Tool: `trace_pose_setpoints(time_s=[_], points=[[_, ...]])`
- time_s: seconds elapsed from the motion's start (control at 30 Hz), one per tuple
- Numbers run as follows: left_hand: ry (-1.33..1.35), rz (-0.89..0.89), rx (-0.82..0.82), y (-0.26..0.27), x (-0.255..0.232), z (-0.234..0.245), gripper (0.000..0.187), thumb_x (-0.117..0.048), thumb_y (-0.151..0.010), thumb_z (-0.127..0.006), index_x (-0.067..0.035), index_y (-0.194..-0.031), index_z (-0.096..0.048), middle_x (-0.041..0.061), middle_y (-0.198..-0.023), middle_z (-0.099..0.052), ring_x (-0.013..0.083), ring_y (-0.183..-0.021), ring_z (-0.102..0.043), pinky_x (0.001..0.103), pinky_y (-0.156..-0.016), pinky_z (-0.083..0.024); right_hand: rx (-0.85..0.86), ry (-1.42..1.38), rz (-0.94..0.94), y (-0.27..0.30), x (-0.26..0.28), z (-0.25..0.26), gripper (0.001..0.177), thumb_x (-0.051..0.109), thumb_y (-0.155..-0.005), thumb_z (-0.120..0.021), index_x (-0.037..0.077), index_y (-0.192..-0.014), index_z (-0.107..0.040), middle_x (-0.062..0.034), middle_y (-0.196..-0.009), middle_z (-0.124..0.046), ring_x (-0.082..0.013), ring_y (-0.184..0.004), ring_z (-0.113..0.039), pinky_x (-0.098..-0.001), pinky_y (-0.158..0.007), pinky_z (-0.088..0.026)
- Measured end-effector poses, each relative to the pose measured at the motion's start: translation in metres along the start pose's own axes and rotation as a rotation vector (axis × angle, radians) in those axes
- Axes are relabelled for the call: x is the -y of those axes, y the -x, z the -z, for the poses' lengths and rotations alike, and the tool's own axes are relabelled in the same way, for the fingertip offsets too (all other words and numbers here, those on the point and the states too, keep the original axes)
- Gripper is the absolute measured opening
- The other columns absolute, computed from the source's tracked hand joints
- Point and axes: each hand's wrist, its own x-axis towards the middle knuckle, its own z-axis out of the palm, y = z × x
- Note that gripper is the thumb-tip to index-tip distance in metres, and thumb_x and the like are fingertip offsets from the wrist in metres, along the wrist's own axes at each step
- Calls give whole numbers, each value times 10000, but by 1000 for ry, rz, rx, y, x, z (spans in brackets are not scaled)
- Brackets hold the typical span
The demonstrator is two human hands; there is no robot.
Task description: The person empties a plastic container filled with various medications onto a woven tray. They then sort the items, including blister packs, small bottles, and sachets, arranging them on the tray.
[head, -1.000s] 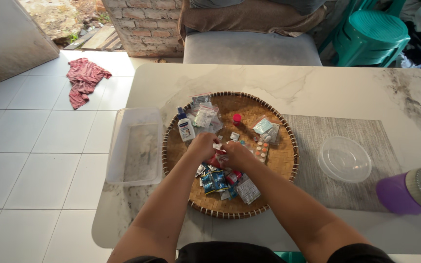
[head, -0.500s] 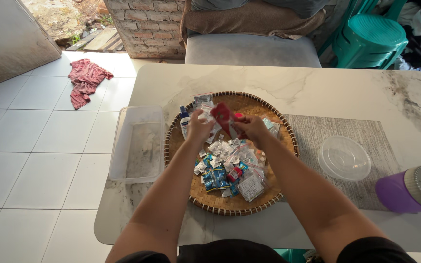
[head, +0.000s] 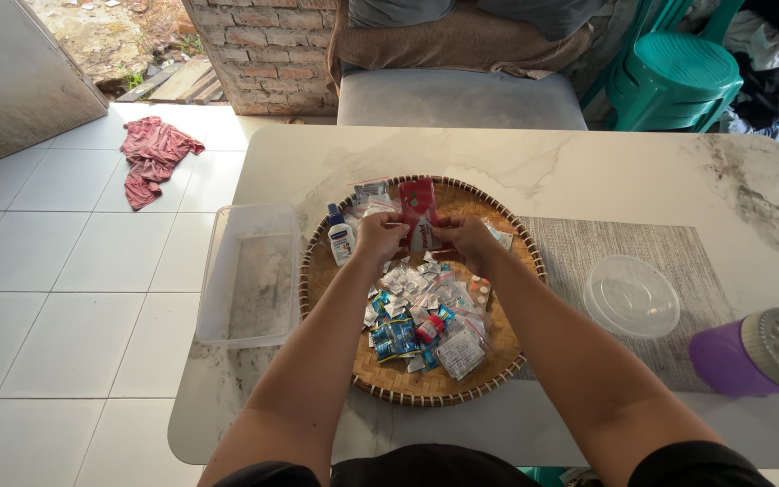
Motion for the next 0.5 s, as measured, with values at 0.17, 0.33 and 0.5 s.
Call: trace_pose_setpoints(time_s=[0.17,0.33,0.5], points=[[-13,10,-18,4,-6,-5,203,-85,-962,-648,-38,-1149,-710,97,-1015,-749,202,-832,-751,328,-654,-645,-52,-55,58,-5,3,-3,236,88,-958,-654,9,-1179,-659,-111,-1018,-732,-193,-838,-717,-364,-753,-614],[86,16,110,7,0,-6,322,-8,-944,-612,-44,-1264,-630,127,-1064,-740,233,-850,-751,371,-673,-671,-57,-55,67,-5,-1,1,230,92,-963,-664,22,-1182,-672,-107,-1026,-736,-197,-845,-716,-366,-759,-591],[103,33,122,-2,24,-10,464,104,-889,-633,-34,-1328,-577,164,-1109,-720,260,-891,-754,347,-723,-686,-111,-25,14,3,-6,5,237,83,-941,-665,40,-1174,-665,-94,-1000,-742,-205,-846,-725,-367,-753,-603]])
